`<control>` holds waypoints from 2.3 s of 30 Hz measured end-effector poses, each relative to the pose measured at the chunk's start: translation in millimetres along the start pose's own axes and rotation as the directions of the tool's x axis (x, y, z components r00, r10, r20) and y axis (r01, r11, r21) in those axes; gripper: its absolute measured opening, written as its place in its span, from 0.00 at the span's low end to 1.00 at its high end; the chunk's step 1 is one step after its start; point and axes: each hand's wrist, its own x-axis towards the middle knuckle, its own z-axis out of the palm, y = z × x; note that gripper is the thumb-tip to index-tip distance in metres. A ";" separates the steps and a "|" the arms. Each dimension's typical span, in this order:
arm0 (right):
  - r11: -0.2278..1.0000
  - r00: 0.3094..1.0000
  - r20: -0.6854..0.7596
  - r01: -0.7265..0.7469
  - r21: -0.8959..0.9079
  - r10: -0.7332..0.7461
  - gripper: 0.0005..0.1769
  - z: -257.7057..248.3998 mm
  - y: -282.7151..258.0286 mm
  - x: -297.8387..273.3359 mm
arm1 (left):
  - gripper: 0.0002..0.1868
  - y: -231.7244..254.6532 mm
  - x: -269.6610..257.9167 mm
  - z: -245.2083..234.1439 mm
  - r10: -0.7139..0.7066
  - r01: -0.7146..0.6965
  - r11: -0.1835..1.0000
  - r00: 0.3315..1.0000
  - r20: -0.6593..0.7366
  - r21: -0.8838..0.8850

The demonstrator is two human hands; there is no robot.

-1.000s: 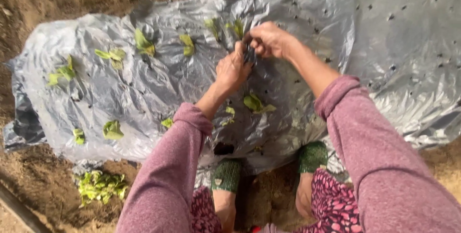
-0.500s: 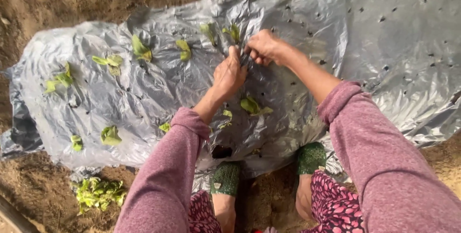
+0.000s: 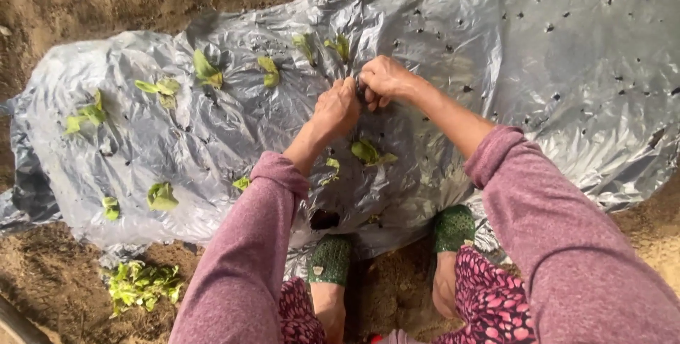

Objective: Planting small vegetable seedlings into soil through pre-cut holes in a silver plastic mulch sheet.

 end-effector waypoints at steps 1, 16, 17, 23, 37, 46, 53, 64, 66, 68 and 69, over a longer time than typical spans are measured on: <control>1.000 1.000 -0.006 0.008 0.000 -0.008 0.15 -2.4 -0.4 -3.9 | 0.08 -9.8 7.3 4.4 0.005 -0.005 1.000 1.000 -0.006 0.005; 0.986 0.992 0.075 0.110 -0.129 -0.101 0.17 10.7 2.8 -46.4 | 0.17 -16.5 8.1 10.7 0.135 -0.132 0.976 0.991 -0.008 0.171; 0.992 0.993 0.095 0.084 -0.091 -0.075 0.15 6.4 -1.0 -57.0 | 0.16 -11.6 2.3 6.5 0.129 -0.128 0.982 0.992 0.001 0.140; 0.991 0.990 0.121 0.088 -0.099 -0.076 0.20 -11.1 10.8 -118.5 | 0.10 16.3 -84.5 -12.8 0.138 -0.136 0.990 0.987 -0.078 0.028; 0.983 0.987 0.161 0.049 -0.176 -0.020 0.22 15.3 79.4 -150.4 | 0.32 55.5 -143.3 45.6 0.552 -0.416 0.831 0.699 -0.455 0.369; 0.999 0.996 0.075 0.043 -0.015 -0.042 0.18 7.4 86.1 -140.5 | 0.07 57.9 -133.3 38.2 0.572 -0.429 0.814 0.709 -0.412 0.392; 0.998 0.977 0.212 0.034 -0.046 -0.024 0.17 33.0 81.2 -125.6 | 0.14 25.4 -136.3 39.6 0.501 -0.406 0.862 0.773 -0.389 0.305; 0.982 0.951 0.308 0.061 -0.180 -0.003 0.17 70.3 73.0 -100.8 | 0.18 6.8 -136.1 39.9 0.500 -0.421 0.863 0.788 -0.360 0.279; 0.979 0.950 0.311 0.029 -0.200 0.036 0.17 65.7 56.7 -107.0 | 0.18 7.2 -136.5 37.4 0.521 -0.443 0.851 0.775 -0.357 0.281; 0.980 0.947 0.317 0.009 -0.196 0.055 0.18 66.2 48.7 -111.9 | 0.18 7.0 -135.6 37.3 0.523 -0.441 0.850 0.770 -0.365 0.286; 0.982 0.945 0.320 -0.010 -0.190 0.071 0.19 66.3 44.9 -114.3 | 0.18 6.9 -134.9 37.1 0.528 -0.442 0.847 0.764 -0.371 0.295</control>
